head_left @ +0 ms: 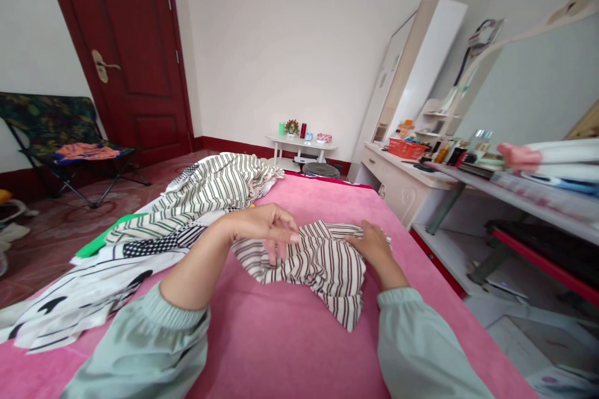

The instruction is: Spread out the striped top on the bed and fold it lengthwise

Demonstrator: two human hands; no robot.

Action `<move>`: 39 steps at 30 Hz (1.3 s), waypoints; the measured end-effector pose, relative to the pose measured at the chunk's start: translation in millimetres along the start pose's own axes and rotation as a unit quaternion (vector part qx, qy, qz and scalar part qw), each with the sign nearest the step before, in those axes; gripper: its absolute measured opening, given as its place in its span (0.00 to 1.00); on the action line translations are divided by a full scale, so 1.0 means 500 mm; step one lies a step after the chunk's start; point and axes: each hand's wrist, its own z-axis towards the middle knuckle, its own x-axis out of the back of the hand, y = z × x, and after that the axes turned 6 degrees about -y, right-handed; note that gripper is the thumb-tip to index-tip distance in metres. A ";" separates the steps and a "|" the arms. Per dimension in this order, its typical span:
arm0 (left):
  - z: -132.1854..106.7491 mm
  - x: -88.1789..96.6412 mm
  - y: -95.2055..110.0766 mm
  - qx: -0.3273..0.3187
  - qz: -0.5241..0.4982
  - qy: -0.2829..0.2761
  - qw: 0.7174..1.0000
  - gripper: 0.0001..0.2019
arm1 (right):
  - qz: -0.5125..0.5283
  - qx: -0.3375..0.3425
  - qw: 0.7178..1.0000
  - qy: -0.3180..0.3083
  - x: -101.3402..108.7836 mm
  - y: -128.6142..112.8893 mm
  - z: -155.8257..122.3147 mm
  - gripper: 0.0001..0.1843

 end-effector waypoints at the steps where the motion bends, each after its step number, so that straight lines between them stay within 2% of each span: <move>1: 0.001 -0.003 0.006 0.004 -0.024 -0.010 1.000 0.20 | -0.013 -0.012 1.000 -0.013 0.002 0.005 -0.001 0.41; 2: 0.009 -0.005 0.002 0.000 -0.031 0.007 0.999 0.20 | -0.022 -0.017 0.999 -0.025 0.005 0.006 -0.002 0.43; 4: 0.039 -0.005 -0.032 -0.015 0.005 0.106 0.994 0.18 | -0.031 -0.017 0.999 -0.037 0.013 0.000 -0.006 0.41; 7: 0.101 -0.003 -0.120 0.004 0.090 0.310 0.946 0.13 | -0.034 -0.022 0.999 0.000 0.023 -0.013 -0.010 0.31; 9: 0.135 -0.007 -0.173 0.041 0.098 0.369 0.923 0.16 | -0.034 -0.042 0.998 0.040 0.026 -0.012 -0.010 0.28; 12: 0.159 -0.022 -0.213 0.061 0.108 0.371 0.920 0.25 | -0.025 -0.090 0.995 0.039 0.027 0.013 -0.006 0.31; 15: 0.160 -0.041 -0.203 0.058 0.136 0.305 0.941 0.31 | 0.016 -0.118 0.993 -0.007 0.026 0.045 0.004 0.33; 17: 0.156 -0.053 -0.186 0.035 0.140 0.232 0.962 0.28 | 0.108 -0.110 0.987 -0.044 0.025 0.053 0.010 0.27; 19: 0.154 -0.064 -0.172 0.009 0.142 0.184 0.973 0.21 | 0.224 -0.082 0.968 -0.082 0.026 0.043 0.012 0.18; 21: 0.155 -0.072 -0.168 0.006 0.146 0.183 0.972 0.15 | 0.361 -0.043 0.929 -0.069 0.032 0.018 0.008 0.13; 23: 0.159 -0.078 -0.172 0.028 0.135 0.208 0.968 0.10 | 0.488 -0.001 0.873 0.001 0.047 -0.013 0.001 0.13; 25: 0.164 -0.081 -0.176 0.041 0.119 0.229 0.965 0.07 | 0.588 0.032 0.804 0.085 0.071 -0.040 -0.007 0.15; 27: 0.166 -0.077 -0.170 0.048 0.080 0.251 0.964 0.08 | 0.627 0.047 0.761 0.162 0.101 -0.061 -0.016 0.16; 29: 0.160 -0.065 -0.145 0.028 -0.012 0.311 0.950 0.09 | 0.644 0.054 0.720 0.255 0.136 -0.077 -0.025 0.14; 30: 0.152 -0.055 -0.126 -0.002 -0.069 0.352 0.933 0.10 | 0.651 0.060 0.693 0.305 0.154 -0.085 -0.030 0.14; 32: 0.125 -0.034 -0.077 -0.101 -0.163 0.434 0.880 0.12 | 0.669 0.077 0.624 0.397 0.190 -0.098 -0.043 0.12; 35: 0.065 -0.007 0.004 -0.253 -0.248 0.506 0.786 0.11 | 0.715 0.102 0.517 0.460 0.241 -0.114 -0.073 0.14; 36: 0.042 -0.003 0.029 -0.294 -0.275 0.512 0.759 0.11 | 0.727 0.115 0.499 0.456 0.255 -0.118 -0.086 0.13; 37: 0.020 -0.002 0.053 -0.327 -0.296 0.510 0.738 0.10 | 0.735 0.131 0.498 0.441 0.268 -0.121 -0.099 0.12; 39: -0.020 -0.001 0.093 -0.373 -0.312 0.494 0.720 0.08 | 0.735 0.174 0.529 0.387 0.285 -0.126 -0.122 0.10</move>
